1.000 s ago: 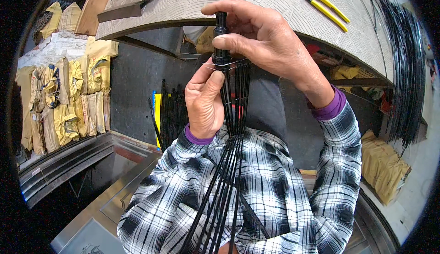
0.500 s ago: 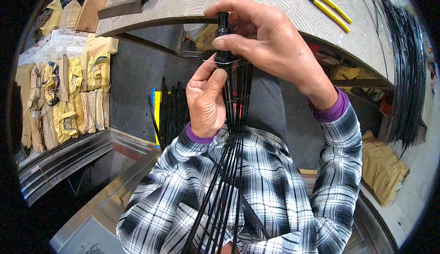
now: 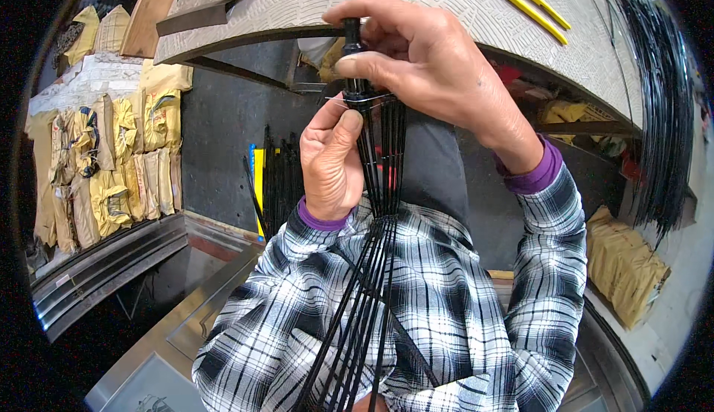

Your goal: Assembling black tubes and wires into a central plastic hub component at a workbench.

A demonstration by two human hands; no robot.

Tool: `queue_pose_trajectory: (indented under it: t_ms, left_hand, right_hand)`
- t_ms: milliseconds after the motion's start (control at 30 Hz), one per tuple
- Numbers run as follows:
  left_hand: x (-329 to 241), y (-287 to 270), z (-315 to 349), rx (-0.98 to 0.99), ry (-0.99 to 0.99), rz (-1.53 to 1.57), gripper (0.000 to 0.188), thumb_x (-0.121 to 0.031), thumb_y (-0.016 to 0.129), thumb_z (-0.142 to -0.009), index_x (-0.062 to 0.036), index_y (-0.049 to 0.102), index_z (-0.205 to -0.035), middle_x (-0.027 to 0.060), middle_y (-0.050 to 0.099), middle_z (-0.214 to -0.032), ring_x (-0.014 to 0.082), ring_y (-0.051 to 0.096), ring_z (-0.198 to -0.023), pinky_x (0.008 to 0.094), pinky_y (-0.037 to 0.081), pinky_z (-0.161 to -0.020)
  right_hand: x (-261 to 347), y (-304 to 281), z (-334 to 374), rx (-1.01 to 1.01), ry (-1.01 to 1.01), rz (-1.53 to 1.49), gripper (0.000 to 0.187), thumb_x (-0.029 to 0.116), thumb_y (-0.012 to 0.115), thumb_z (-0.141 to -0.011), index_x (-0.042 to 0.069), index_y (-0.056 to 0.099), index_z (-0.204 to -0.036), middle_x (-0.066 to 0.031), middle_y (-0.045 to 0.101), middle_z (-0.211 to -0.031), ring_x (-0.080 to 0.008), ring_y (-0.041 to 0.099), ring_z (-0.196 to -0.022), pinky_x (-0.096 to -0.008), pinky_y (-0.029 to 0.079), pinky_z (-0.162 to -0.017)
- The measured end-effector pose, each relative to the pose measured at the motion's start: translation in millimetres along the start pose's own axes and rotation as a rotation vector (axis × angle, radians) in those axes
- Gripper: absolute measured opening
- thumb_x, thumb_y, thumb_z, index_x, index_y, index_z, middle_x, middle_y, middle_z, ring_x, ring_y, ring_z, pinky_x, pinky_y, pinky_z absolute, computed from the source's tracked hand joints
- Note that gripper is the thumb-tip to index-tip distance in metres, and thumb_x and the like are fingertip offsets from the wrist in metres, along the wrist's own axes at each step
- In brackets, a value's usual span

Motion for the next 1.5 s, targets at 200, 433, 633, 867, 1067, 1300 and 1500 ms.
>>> queue_pose_trajectory:
  t_ms: [200, 433, 633, 867, 1067, 1300, 1500]
  left_hand:
    - [1.5, -3.2, -1.6, -0.003, 0.014, 0.041, 0.033, -0.002, 0.056, -0.084, 0.0058, 0.05, -0.116, 0.0117, 0.061, -0.101, 0.0136, 0.06, -0.088, 0.0244, 0.048, -0.081]
    - [-3.9, -1.2, 1.8, 0.009, 0.072, -0.079, 0.031, -0.008, 0.052, -0.088, 0.0046, 0.05, -0.116, 0.01, 0.06, -0.103, 0.013, 0.056, -0.093, 0.0245, 0.043, -0.085]
    - [-11.1, -11.3, 8.2, -0.082, 0.155, -0.142, 0.029, -0.013, 0.051, -0.09, 0.0022, 0.053, -0.114, 0.0084, 0.059, -0.107, 0.0127, 0.055, -0.093, 0.0258, 0.042, -0.081]
    - [-20.6, -23.3, 13.0, -0.015, 0.058, -0.086, 0.034, -0.019, 0.052, -0.089, -0.0013, 0.05, -0.118, 0.0119, 0.057, -0.113, 0.015, 0.056, -0.095, 0.0231, 0.043, -0.073]
    - [-21.4, -24.0, 13.7, 0.018, 0.012, -0.096, 0.035, -0.021, 0.052, -0.089, -0.002, 0.051, -0.118, 0.0159, 0.052, -0.121, 0.0205, 0.052, -0.106, 0.0282, 0.041, -0.084]
    - [-21.5, -21.6, 12.6, 0.056, 0.071, -0.145, 0.034, -0.023, 0.052, -0.088, -0.0015, 0.053, -0.115, 0.0179, 0.046, -0.127, 0.0257, 0.044, -0.117, 0.0368, 0.034, -0.099]
    - [-23.4, -26.1, 16.8, 0.046, 0.05, -0.101, 0.038, -0.022, 0.05, -0.089, 0.0007, 0.047, -0.119, 0.0158, 0.042, -0.13, 0.0265, 0.036, -0.124, 0.0405, 0.024, -0.106]
  right_hand:
    - [-8.5, -1.3, 12.9, -0.262, -0.442, 0.412, 0.097, 0.031, 0.079, -0.056, 0.006, 0.029, -0.135, -0.0148, 0.045, -0.125, -0.0233, 0.052, -0.106, -0.0363, 0.043, -0.09]
    - [-40.9, 64.9, 51.2, -0.617, 0.01, -0.343, 0.083, 0.01, 0.076, -0.064, 0.003, 0.027, -0.13, -0.0083, 0.045, -0.101, -0.0142, 0.05, -0.085, -0.0275, 0.045, -0.075]
    - [-48.1, 89.7, 45.6, -0.492, 0.016, -0.907, 0.04, 0.012, 0.068, -0.077, 0.002, 0.045, -0.108, -0.0033, 0.05, -0.089, -0.0064, 0.049, -0.075, -0.0179, 0.041, -0.06]
    - [-54.6, 98.6, 50.9, -0.33, 0.091, -1.025, 0.017, 0.014, 0.063, -0.082, -0.002, 0.059, -0.079, -0.003, 0.057, -0.071, -0.0066, 0.05, -0.06, -0.0198, 0.042, -0.055]
    - [-54.6, 99.3, 50.7, -0.332, 0.098, -1.054, 0.015, 0.013, 0.061, -0.083, -0.001, 0.059, -0.086, -0.003, 0.058, -0.074, -0.0064, 0.051, -0.062, -0.0195, 0.042, -0.057]
    - [-47.6, 99.8, 51.7, -0.379, 0.054, -0.843, 0.014, 0.013, 0.062, -0.082, -0.002, 0.062, -0.085, 0.0017, 0.056, -0.074, -0.0035, 0.05, -0.066, -0.0178, 0.04, -0.06]
    - [-45.3, 100.3, 56.4, -0.364, 0.033, -0.631, 0.013, 0.008, 0.064, -0.078, -0.002, 0.063, -0.087, 0.0, 0.055, -0.078, -0.0043, 0.049, -0.068, -0.0198, 0.039, -0.059]
Point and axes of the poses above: each hand's wrist, its own z-axis away from the middle knuckle, its own y-axis out of the palm, x = y × z, the point moved 2 cm from there along -z, towards the middle knuckle
